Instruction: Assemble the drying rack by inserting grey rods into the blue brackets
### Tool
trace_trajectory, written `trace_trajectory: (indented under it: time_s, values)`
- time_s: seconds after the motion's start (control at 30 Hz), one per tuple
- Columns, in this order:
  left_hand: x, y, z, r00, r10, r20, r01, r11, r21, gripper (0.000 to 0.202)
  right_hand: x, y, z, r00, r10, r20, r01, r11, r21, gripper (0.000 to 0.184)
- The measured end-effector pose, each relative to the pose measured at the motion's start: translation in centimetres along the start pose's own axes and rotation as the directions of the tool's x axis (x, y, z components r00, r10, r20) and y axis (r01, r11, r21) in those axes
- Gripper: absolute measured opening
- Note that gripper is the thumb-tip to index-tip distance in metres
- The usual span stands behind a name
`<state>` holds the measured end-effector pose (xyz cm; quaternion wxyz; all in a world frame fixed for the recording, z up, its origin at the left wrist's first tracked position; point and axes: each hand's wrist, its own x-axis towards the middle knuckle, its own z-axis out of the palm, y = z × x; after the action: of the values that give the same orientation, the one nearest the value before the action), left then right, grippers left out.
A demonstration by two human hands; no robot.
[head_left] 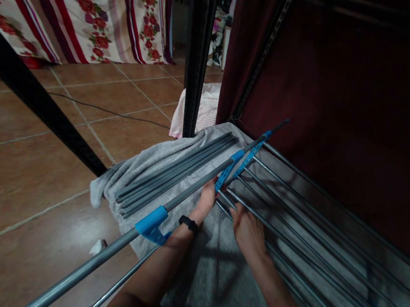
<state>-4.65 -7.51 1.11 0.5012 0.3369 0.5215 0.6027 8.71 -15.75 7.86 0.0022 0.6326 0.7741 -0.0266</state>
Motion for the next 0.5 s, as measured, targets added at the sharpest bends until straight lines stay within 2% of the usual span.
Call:
trace_trajectory:
  time_s: [0.17,0.27,0.37,0.5]
  values:
    - [0.4,-0.9,-0.2,1.000,-0.013,0.008,0.013,1.000,0.004,0.056,-0.2,0.1,0.1,1.000,-0.014,-0.005,0.014,0.999,0.031,0.036]
    - [0.6,-1.2,-0.3,1.000,-0.022,0.021,0.022,1.000,0.010,0.055,-0.7,0.5,0.5,0.993,-0.085,-0.082,0.088,0.995,0.037,0.039]
    - [0.5,-0.9,-0.4,0.999,0.020,0.030,-0.020,1.000,0.018,0.050,-1.4,0.7,1.0,0.973,-0.132,-0.188,0.142,0.989,0.040,0.041]
    - [0.1,0.0,-0.3,0.996,0.072,0.054,-0.072,0.997,0.005,0.042,-2.4,0.9,1.2,0.966,-0.131,-0.222,0.152,0.985,0.082,0.041]
